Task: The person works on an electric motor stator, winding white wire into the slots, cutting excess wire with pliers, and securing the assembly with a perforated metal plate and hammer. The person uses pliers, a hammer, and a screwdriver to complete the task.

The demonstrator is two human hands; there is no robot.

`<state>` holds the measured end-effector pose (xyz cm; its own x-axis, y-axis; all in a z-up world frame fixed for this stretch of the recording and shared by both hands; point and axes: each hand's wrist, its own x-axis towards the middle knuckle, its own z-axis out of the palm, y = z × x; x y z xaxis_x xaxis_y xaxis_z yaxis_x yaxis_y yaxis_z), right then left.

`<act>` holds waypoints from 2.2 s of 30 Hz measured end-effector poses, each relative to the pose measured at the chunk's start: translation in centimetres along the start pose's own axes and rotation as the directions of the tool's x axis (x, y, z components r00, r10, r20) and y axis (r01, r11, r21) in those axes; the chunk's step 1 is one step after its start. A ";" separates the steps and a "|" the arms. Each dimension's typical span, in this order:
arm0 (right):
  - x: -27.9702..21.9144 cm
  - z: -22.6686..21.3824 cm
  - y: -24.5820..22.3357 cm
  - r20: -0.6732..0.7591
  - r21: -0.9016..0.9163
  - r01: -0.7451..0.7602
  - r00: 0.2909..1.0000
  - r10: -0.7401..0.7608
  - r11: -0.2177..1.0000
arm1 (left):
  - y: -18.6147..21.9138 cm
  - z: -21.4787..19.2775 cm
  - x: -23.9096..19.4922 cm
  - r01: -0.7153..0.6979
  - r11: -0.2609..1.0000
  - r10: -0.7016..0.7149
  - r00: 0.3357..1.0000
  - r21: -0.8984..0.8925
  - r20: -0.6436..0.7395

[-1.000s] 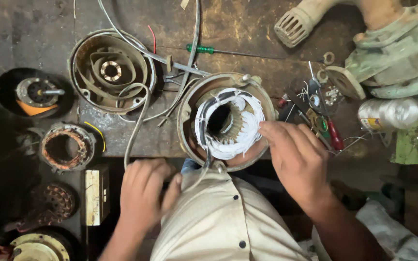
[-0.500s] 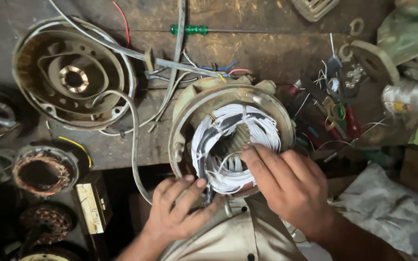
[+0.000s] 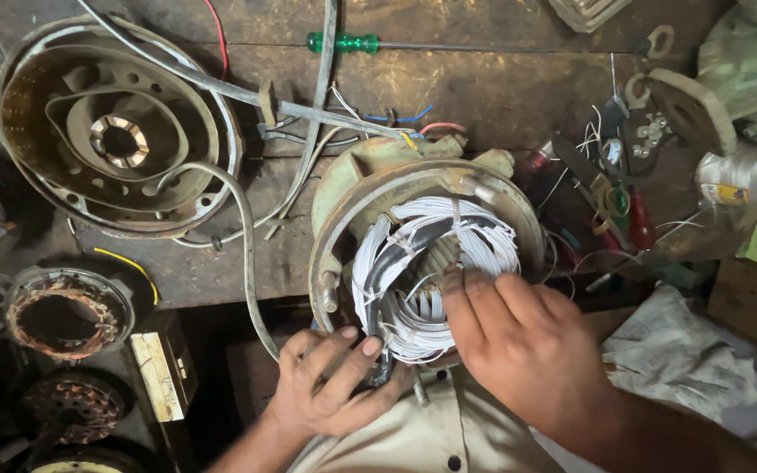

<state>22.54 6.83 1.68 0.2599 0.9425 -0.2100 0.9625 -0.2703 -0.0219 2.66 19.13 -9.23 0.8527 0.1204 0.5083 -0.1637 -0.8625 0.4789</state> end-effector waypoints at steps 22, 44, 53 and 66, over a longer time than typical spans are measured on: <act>0.8 0.4 -0.7 0.086 -0.010 0.025 0.996 -0.024 1.000 | 0.1 -1.8 -0.6 -0.032 0.998 0.028 0.998 0.062 0.062; 5.5 6.9 1.6 0.317 0.168 0.054 0.943 -0.105 0.984 | 5.9 -1.4 2.3 0.091 0.868 -0.287 0.895 0.489 0.342; 5.8 6.0 0.9 0.366 0.237 -0.092 0.930 -0.001 0.967 | 5.1 -1.7 2.7 0.164 0.937 -0.271 0.898 0.309 0.345; 5.2 6.5 1.5 0.212 0.121 0.045 0.975 -0.071 0.992 | 4.9 -2.2 2.5 0.063 0.918 -0.211 0.913 0.391 0.348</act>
<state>24.83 10.01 -5.79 0.1690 0.8960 -0.4106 0.9568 -0.2491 -0.1499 2.91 16.29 -4.06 0.9862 0.1207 0.1138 0.0973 -0.9765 0.1922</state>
